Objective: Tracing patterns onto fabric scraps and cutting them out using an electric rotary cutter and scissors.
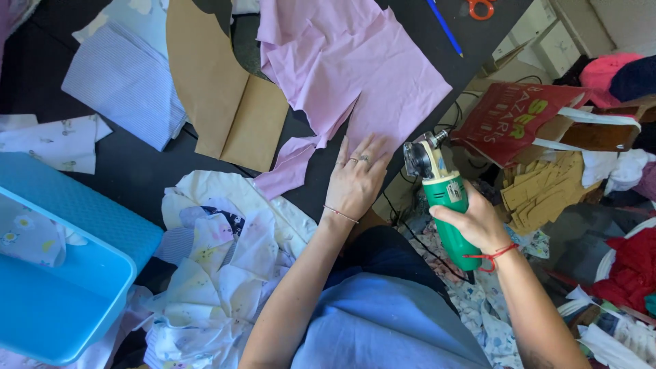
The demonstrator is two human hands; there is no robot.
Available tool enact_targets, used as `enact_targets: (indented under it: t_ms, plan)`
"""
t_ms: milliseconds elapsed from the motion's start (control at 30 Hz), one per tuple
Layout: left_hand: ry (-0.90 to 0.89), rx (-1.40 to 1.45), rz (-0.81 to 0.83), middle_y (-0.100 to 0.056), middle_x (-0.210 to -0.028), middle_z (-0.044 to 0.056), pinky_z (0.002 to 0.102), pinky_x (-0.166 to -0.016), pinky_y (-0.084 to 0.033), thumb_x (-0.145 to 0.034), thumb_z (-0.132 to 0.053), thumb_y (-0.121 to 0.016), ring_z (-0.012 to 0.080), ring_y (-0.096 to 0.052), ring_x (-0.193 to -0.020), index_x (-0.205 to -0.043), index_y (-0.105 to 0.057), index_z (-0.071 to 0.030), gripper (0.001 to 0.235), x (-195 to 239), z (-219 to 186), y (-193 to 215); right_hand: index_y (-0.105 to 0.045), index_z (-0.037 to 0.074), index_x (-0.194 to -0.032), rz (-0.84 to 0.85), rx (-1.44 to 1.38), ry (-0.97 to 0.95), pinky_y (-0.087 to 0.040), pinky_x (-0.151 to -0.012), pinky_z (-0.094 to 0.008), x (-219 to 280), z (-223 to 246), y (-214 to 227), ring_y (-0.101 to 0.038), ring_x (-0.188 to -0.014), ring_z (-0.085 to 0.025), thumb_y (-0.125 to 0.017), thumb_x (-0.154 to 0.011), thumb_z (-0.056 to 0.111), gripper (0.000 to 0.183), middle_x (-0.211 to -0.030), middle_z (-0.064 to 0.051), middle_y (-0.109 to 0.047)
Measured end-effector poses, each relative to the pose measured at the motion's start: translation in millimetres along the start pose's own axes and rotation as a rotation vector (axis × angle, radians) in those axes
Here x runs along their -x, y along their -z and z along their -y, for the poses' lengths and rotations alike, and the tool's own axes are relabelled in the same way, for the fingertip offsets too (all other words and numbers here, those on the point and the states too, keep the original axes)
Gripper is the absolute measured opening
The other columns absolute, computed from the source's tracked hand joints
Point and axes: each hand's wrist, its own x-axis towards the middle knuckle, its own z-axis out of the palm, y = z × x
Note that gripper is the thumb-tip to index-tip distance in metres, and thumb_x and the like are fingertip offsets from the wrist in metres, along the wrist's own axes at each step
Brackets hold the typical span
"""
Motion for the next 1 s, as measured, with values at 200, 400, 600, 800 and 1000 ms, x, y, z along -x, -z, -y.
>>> enact_targets:
  t_ms: [200, 400, 600, 800, 1000]
  plan:
    - [-0.015, 0.097, 0.016, -0.046, -0.121, 0.005, 0.046, -0.102, -0.023, -0.081, -0.017, -0.056, 0.0225, -0.041, -0.119, -0.100, -0.054, -0.015, 0.019, -5.4, 7.7, 2.5, -0.054, 0.009, -0.100, 0.066, 0.079, 0.067, -0.038, -0.084, -0.047, -17.7, 26.7, 19.7, -0.053, -0.098, -0.039, -0.068, -0.057, 0.040, 0.055, -0.093, -0.020, -0.059]
    - [-0.020, 0.103, 0.064, -0.045, -0.121, 0.006, 0.046, -0.102, -0.022, -0.082, -0.020, -0.056, 0.0226, -0.039, -0.121, -0.104, -0.054, -0.019, 0.022, -3.2, 12.8, -2.4, -0.054, 0.011, -0.098, 0.090, 0.073, 0.038, -0.039, -0.082, -0.047, -20.9, 35.7, 21.5, -0.053, -0.097, -0.036, -0.069, -0.056, 0.040, 0.054, -0.090, -0.018, -0.060]
    - [-0.021, 0.115, 0.068, -0.045, -0.122, 0.005, 0.046, -0.102, -0.023, -0.081, -0.020, -0.057, 0.0221, -0.040, -0.120, -0.106, -0.054, -0.020, 0.025, -2.5, 14.2, -0.8, -0.053, 0.011, -0.100, 0.081, 0.040, 0.014, -0.040, -0.082, -0.047, -19.9, 45.6, 15.0, -0.055, -0.095, -0.035, -0.067, -0.058, 0.043, 0.055, -0.089, -0.018, -0.061]
    - [-0.006, 0.110, 0.080, -0.045, -0.121, 0.003, 0.045, -0.102, -0.023, -0.079, -0.019, -0.058, 0.0200, -0.039, -0.121, -0.105, -0.053, -0.021, 0.027, -1.8, 14.5, 0.8, -0.051, 0.006, -0.101, 0.041, -0.062, 0.032, -0.040, -0.083, -0.045, -10.2, 66.0, -0.7, -0.056, -0.093, -0.034, -0.064, -0.065, 0.049, 0.057, -0.088, -0.019, -0.059]
    - [-0.006, 0.115, 0.070, -0.047, -0.120, 0.003, 0.044, -0.101, -0.025, -0.077, -0.019, -0.061, 0.0196, -0.041, -0.119, -0.104, -0.054, -0.020, 0.028, -3.2, 15.9, 1.1, -0.049, 0.005, -0.106, -0.075, -0.174, -0.017, -0.038, -0.084, -0.046, -13.2, 70.1, -30.7, -0.052, -0.100, -0.037, -0.059, -0.070, 0.055, 0.062, -0.095, -0.020, -0.057]
